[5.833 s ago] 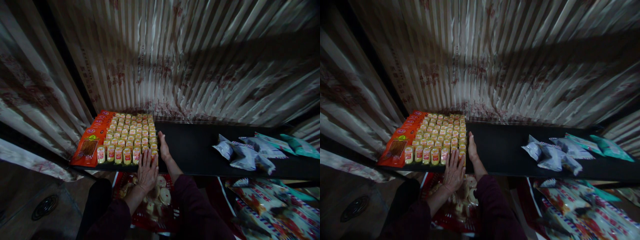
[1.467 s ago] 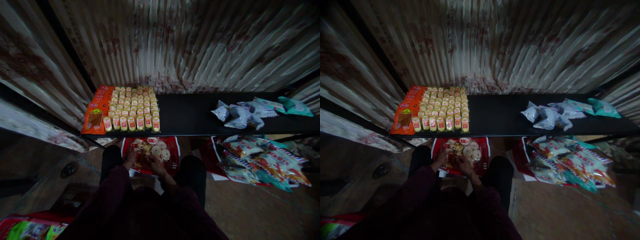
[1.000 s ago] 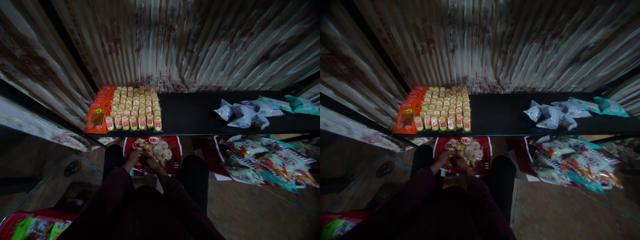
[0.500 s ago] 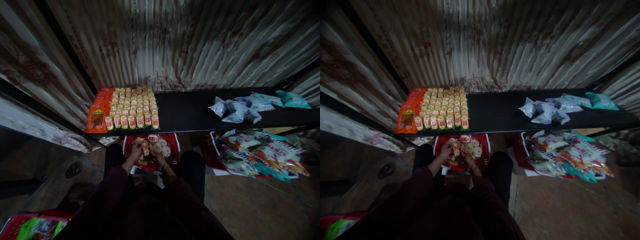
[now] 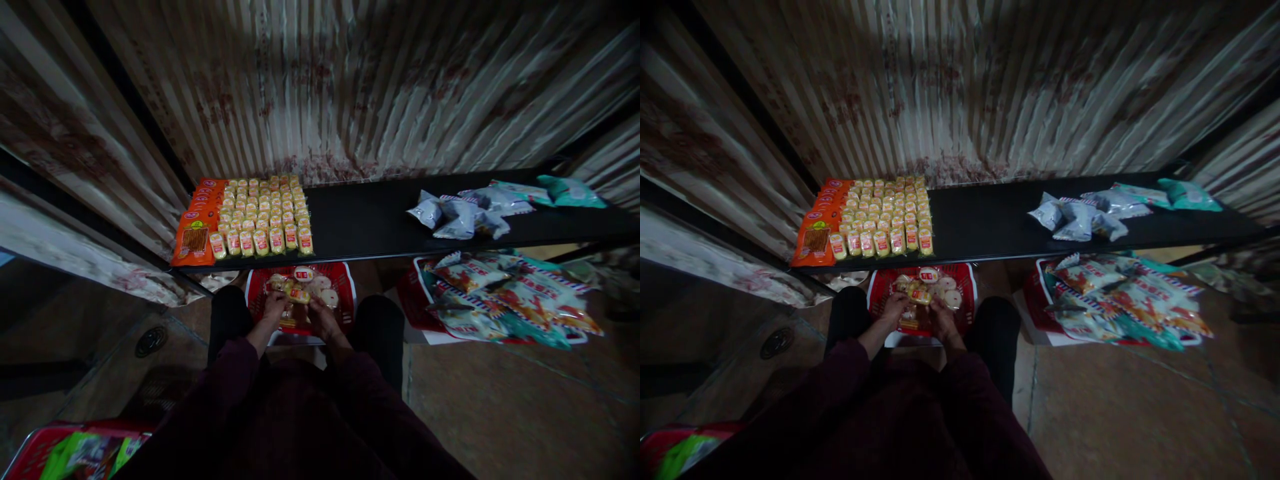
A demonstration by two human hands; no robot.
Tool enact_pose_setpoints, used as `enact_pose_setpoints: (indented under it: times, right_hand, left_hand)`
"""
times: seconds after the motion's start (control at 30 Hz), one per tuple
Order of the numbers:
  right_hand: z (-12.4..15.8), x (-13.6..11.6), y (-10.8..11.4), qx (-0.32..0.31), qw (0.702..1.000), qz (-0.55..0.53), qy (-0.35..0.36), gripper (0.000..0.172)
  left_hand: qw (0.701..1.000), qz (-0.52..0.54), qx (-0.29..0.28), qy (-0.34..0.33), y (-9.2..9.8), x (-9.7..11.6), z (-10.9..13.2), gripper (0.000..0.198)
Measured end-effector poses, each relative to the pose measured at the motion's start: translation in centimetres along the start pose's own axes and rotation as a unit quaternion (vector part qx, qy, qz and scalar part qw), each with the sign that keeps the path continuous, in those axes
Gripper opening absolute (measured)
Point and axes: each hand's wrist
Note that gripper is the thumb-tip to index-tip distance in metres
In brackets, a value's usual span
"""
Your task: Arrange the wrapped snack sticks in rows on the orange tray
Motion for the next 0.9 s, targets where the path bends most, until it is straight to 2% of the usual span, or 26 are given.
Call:
enact_pose_setpoints:
  times: [0.1,0.2,0.27,0.33,0.5,0.6,0.7,0.9]
  right_hand:
    - [0.0,0.0,0.0,0.002,1.000,-0.007,0.020,0.026]
    - [0.2,0.0,-0.4,-0.003,0.999,-0.009,0.038,0.025]
    - [0.4,0.0,-0.7,-0.001,0.999,-0.017,0.038,0.025]
    - [0.5,0.1,-0.7,0.003,0.999,-0.019,0.028,0.028]
    - [0.9,0.1,-0.5,-0.001,1.000,0.008,0.007,0.051]
    - [1.0,0.0,-0.6,0.002,1.000,-0.001,-0.002,0.055]
    - [1.1,0.0,-0.7,0.001,1.000,0.000,0.000,0.055]
    - [0.8,0.2,-0.7,0.015,1.000,0.021,0.015,0.043]
  left_hand:
    - [0.999,0.025,-0.025,-0.011,-0.1,-0.2,1.1,0.034]
    - [0.995,0.036,-0.093,-0.001,-0.5,-0.5,1.9,0.054]
    - [0.993,0.021,-0.114,0.011,-1.0,-0.8,2.3,0.053]
    - [0.994,0.001,-0.106,0.010,-1.7,-1.2,2.5,0.051]
    - [0.993,-0.054,-0.107,-0.008,-2.6,-1.8,3.0,0.053]
    - [0.992,-0.062,-0.104,-0.026,-2.5,-1.6,3.2,0.051]
    - [0.992,-0.058,-0.105,-0.028,-2.3,-1.2,3.4,0.049]
    - [0.994,-0.028,-0.109,-0.001,-2.3,-0.5,3.5,0.042]
Point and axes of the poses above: each hand's wrist, its own z-axis away from the middle knuckle, its own y-axis out of the back of the hand, x = y × z, and after that the axes turned 12 degrees about -y, right-handed
